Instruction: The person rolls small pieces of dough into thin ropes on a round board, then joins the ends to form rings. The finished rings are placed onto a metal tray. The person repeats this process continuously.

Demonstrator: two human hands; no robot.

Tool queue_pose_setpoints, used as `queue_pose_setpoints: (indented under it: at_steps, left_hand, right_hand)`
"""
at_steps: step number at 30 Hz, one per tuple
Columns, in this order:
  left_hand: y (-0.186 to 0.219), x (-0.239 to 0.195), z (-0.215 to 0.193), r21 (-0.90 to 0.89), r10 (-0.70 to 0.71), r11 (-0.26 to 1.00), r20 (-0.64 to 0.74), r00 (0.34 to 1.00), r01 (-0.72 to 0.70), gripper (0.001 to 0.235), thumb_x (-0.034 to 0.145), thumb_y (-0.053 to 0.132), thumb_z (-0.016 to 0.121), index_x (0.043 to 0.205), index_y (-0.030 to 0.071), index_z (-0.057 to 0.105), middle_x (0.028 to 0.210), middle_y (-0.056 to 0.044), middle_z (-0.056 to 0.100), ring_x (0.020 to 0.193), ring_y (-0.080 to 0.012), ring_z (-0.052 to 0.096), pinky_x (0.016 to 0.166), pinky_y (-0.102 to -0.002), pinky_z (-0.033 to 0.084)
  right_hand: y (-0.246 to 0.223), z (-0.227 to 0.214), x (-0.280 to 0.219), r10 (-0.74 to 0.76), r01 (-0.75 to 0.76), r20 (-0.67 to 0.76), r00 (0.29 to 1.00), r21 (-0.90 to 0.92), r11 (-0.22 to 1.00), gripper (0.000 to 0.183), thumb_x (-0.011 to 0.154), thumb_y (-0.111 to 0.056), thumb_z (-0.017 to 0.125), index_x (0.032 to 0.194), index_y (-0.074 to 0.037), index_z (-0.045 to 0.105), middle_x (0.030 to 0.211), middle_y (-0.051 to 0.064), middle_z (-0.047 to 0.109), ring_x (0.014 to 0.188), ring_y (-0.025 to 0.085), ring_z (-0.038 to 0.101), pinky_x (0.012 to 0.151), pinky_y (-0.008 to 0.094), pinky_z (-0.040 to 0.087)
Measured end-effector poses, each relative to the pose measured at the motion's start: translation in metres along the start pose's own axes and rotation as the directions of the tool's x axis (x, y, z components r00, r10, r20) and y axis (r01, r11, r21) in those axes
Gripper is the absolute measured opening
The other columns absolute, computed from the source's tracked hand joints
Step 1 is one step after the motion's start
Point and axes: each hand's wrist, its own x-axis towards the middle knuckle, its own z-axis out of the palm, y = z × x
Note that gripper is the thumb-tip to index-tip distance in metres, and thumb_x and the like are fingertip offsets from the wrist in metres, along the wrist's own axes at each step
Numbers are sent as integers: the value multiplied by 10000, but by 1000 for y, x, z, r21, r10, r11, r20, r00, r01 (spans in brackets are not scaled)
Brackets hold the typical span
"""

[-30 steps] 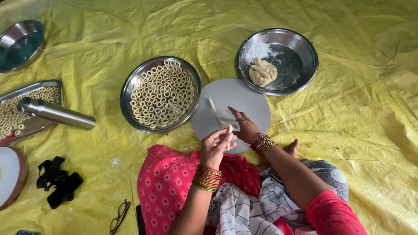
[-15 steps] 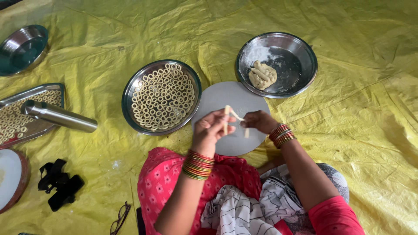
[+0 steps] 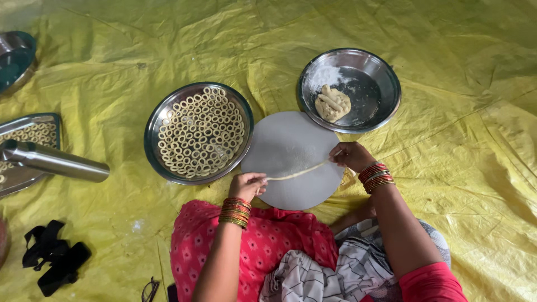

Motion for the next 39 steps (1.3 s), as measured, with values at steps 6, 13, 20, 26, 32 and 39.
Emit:
queue_pose_setpoints:
  at_steps: [6, 13, 20, 26, 32, 39]
  left_hand:
    - [3, 25, 5, 462, 223, 871, -75, 972, -165, 204, 836, 100, 793, 1040, 90, 785, 897, -75, 805, 750, -171, 752, 720, -316, 601]
    - [48, -6, 2, 770, 253, 625, -359, 898, 131, 273, 890, 142, 727, 1146, 235, 745, 1076, -57, 741, 981, -287, 706, 793, -453, 566]
    - [64, -17, -26, 160, 437, 892, -545, 716, -422, 353, 940, 76, 696, 1286, 150, 690, 1278, -81, 726, 1077, -242, 731, 943, -389, 558]
    - [56, -3, -64, -322, 408, 579, -680, 609, -749, 401, 975, 28, 672, 1373, 76, 645, 1380, -172, 661, 1272, -257, 623, 1101, -406, 495]
    - [55, -12, -81, -588, 67, 651, -584, 809, -479, 478, 904, 187, 683, 1375, 137, 619, 1370, -76, 630, 1220, -170, 582, 1046, -413, 414]
    - [59, -10, -94, -616, 25, 634, -589, 808, -469, 480, 888, 194, 691, 1361, 147, 622, 1361, -67, 628, 1202, -189, 614, 1050, -401, 432]
  right_hand:
    - [-11, 9, -6, -53, 1, -173, 984, -288, 957, 210, 862, -45, 725, 1052, -112, 786, 903, 64, 803, 824, 161, 744, 793, 318, 590]
    - [-20, 20, -16, -173, -25, -382, 908, -461, 887, 300, 914, -216, 718, 1208, -155, 735, 1261, 147, 687, 1163, 310, 660, 990, 438, 533]
    - [-33, 80, -19, -375, 122, -188, 908, -737, 665, 614, 966, -393, 628, 1503, -127, 496, 1555, 153, 483, 1376, 324, 492, 1178, 470, 384]
    - [-69, 194, -22, -415, 428, 253, 874, -805, 410, 946, 956, -682, 406, 1586, -16, 173, 1665, 187, 176, 1533, 336, 96, 1218, 485, 48]
    - [-108, 244, 20, -481, 339, 94, 872, -824, 454, 980, 906, -690, 468, 1575, -18, 219, 1660, 178, 229, 1548, 329, 182, 1237, 541, 109]
    - [-97, 265, -26, -485, 312, 30, 874, -799, 513, 973, 927, -648, 487, 1571, 22, 198, 1645, 211, 221, 1535, 345, 172, 1222, 553, 115]
